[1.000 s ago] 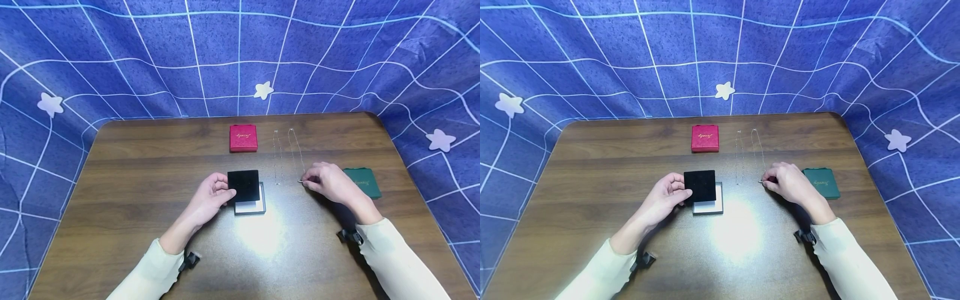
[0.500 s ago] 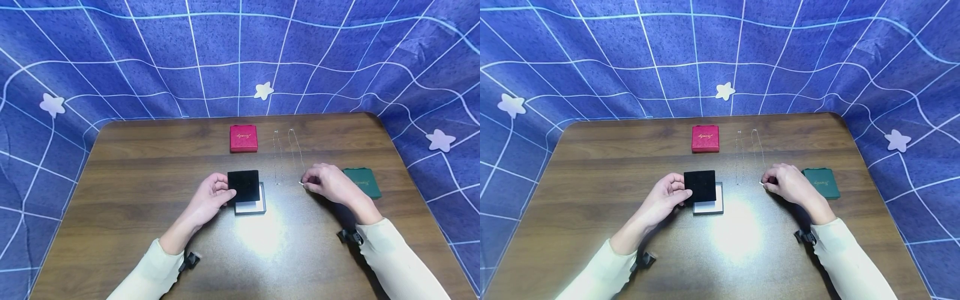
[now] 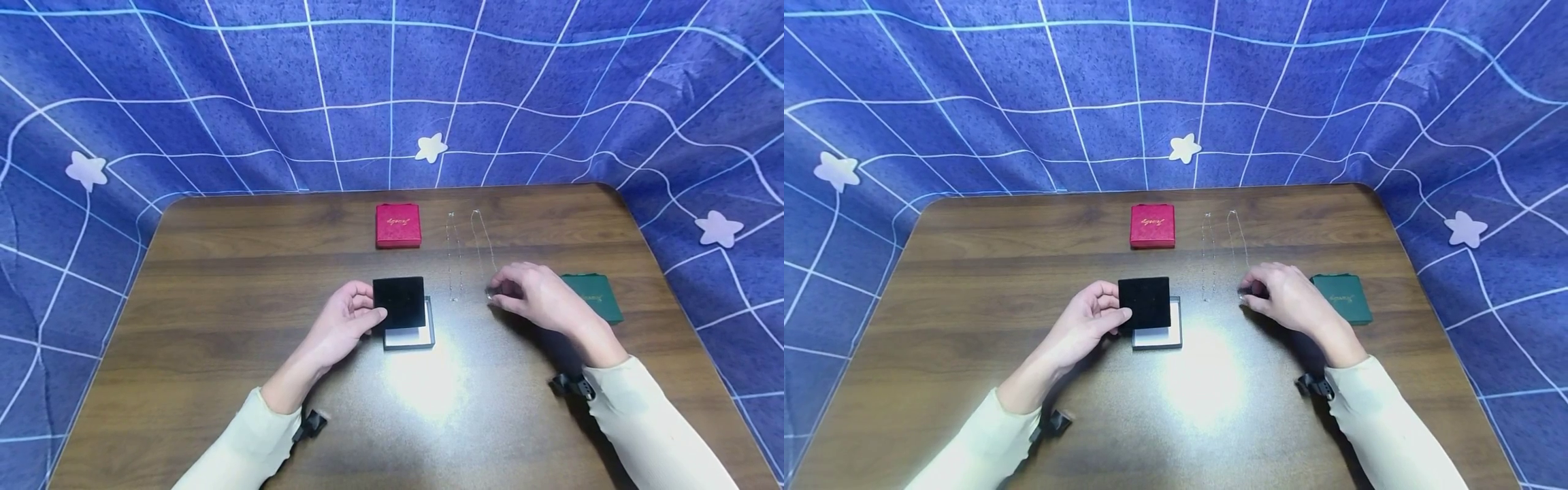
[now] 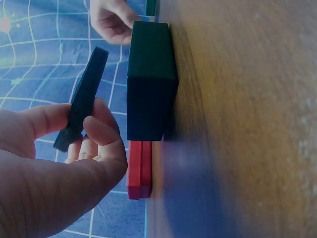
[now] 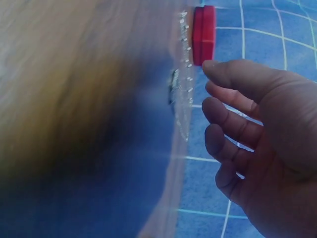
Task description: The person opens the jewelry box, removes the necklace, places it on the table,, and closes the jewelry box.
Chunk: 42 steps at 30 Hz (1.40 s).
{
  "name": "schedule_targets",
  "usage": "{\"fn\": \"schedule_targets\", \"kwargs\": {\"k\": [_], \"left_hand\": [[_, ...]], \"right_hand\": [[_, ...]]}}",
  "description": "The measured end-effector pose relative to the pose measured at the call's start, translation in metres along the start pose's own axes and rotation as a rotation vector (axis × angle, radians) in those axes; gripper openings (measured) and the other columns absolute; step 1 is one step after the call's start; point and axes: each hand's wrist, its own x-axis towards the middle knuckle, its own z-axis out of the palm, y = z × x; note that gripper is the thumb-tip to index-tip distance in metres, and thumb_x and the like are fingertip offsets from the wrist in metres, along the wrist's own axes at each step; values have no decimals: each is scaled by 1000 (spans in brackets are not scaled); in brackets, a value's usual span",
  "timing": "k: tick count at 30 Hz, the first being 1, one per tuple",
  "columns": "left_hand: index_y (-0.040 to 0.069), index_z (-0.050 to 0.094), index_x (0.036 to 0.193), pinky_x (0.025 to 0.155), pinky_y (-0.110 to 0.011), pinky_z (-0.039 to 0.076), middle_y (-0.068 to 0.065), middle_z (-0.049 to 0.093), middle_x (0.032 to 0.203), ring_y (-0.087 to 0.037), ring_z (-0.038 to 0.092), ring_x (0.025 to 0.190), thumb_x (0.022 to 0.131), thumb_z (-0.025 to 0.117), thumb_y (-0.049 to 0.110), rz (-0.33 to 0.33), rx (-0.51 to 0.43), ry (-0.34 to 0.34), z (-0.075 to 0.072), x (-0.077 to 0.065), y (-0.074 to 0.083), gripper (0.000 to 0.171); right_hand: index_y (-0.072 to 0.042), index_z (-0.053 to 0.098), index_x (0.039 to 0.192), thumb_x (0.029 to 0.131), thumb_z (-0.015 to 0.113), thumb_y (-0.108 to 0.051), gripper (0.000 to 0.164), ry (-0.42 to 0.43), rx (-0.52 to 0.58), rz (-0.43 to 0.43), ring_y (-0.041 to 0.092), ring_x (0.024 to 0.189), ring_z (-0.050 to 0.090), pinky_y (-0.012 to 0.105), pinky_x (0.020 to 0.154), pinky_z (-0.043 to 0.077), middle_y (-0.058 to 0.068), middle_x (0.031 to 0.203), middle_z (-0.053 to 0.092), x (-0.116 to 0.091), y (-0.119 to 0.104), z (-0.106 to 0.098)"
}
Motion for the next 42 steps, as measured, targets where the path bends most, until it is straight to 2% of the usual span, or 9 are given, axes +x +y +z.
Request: {"fn": "schedule_targets", "kwargs": {"k": [9,19,29,33,38,42], "left_hand": [[0,52,118,68,-30,53,-11,66,101,-23,64,80,96,70,-2,1,3,-1,1,1,3,28],[-1,53,118,67,-30,54,-11,65,101,-24,64,78,96,70,-2,4,5,-3,3,2,5,28],[0,53,119,68,-32,54,-12,66,103,-28,65,82,96,71,-1,-5,11,-9,6,1,7,28],[0,53,118,68,-32,54,-12,67,102,-28,65,81,96,70,-2,0,13,-9,6,2,6,28],[-1,54,118,69,-32,55,-12,68,102,-24,66,83,96,71,-2,9,11,-12,8,2,6,28],[-1,54,119,70,-31,55,-13,70,103,-23,68,87,96,71,-2,15,-5,-28,9,1,5,29]], "right_hand": [[-7,74,115,97,79,-19,23,-13,104,37,19,96,68,45,88,55,4,106,75,8,-18,-4],[-6,73,119,96,80,-19,27,4,271,35,12,86,65,46,79,58,-8,93,70,16,-47,-4],[-4,74,121,97,80,-19,29,5,361,35,10,83,65,43,78,58,-10,91,69,24,-69,11],[-4,73,122,97,79,-20,30,3,409,66,11,82,65,40,78,58,-9,91,70,28,-76,17],[-4,73,123,98,78,-18,29,-3,481,120,13,77,64,30,69,53,-7,90,70,31,-86,24],[-6,73,122,98,78,-19,28,-8,530,172,15,76,65,30,67,53,-5,92,72,33,-91,29]]}}
